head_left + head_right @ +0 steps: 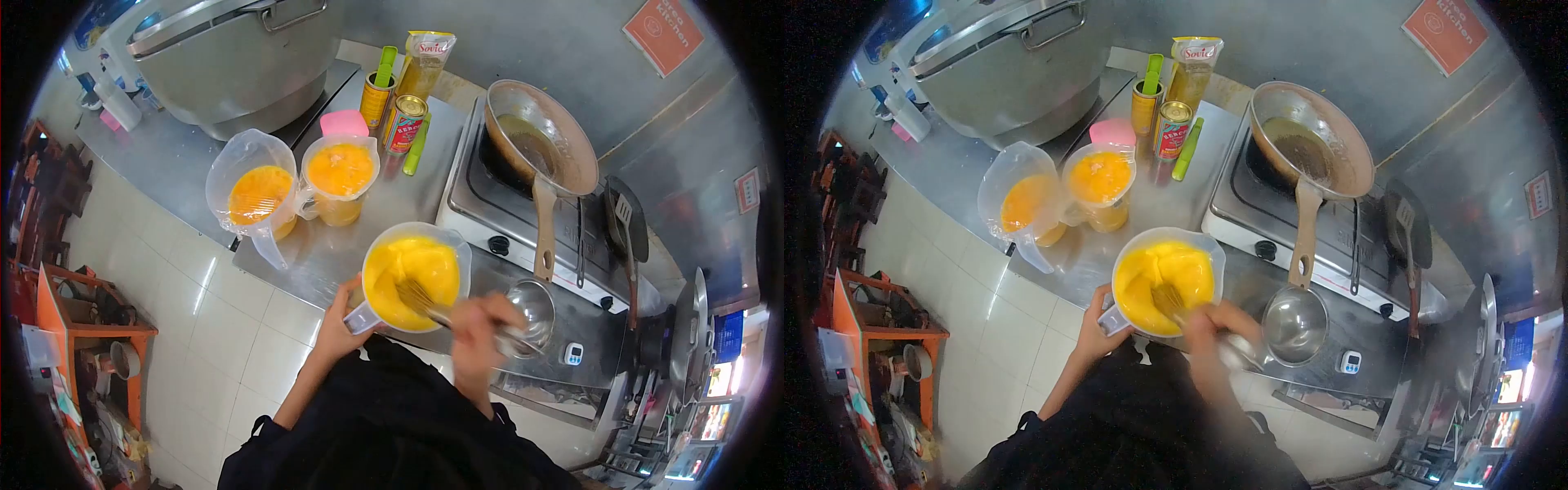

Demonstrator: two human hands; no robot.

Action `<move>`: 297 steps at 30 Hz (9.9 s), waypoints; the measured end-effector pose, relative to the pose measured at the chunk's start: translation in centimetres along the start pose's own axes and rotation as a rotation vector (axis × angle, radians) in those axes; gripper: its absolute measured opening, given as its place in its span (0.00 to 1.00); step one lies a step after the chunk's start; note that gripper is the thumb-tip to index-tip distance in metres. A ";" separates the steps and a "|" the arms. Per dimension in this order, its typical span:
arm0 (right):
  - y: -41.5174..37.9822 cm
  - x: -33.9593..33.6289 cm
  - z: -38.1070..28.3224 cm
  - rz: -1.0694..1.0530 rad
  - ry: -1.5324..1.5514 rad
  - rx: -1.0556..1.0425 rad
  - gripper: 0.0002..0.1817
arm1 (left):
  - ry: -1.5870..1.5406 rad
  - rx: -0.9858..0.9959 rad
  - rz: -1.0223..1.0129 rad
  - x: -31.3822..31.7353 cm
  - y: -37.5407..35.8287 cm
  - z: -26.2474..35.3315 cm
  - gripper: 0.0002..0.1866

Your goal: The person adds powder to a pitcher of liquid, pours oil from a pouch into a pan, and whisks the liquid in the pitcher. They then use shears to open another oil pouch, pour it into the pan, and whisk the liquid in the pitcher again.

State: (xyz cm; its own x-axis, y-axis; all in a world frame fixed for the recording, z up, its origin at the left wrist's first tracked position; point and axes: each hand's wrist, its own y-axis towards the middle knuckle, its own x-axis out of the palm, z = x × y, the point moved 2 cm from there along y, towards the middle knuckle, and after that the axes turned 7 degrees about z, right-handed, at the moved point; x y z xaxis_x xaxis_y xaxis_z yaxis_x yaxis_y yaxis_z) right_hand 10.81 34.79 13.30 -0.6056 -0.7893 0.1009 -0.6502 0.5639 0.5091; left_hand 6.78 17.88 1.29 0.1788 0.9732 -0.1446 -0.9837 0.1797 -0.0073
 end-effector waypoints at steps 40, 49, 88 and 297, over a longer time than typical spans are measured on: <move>1.1 -1.5 0.4 -0.006 0.356 0.055 0.09 | 0.050 0.129 0.014 -0.3 -0.7 0.7 0.40; 1.7 -2.7 -1.0 -0.023 0.437 -0.002 0.10 | -0.009 -0.082 -0.097 -1.0 -0.9 2.3 0.40; -0.2 -1.9 3.2 -0.042 0.231 -0.159 0.12 | -0.049 -0.034 -0.122 -0.2 -0.8 0.5 0.40; 3.8 -0.4 8.7 0.060 0.208 0.153 0.17 | 0.398 0.460 0.162 1.0 -5.6 -4.5 0.31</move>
State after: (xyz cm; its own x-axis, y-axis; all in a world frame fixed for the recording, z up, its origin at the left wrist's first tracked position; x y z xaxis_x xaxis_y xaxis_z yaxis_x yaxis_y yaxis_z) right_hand 4.55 39.37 7.75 -0.5482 -0.7776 0.3080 -0.6875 0.6286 0.3635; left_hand 12.42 17.17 -3.30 -0.0795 0.8811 -0.4662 -0.8729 0.1643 0.4593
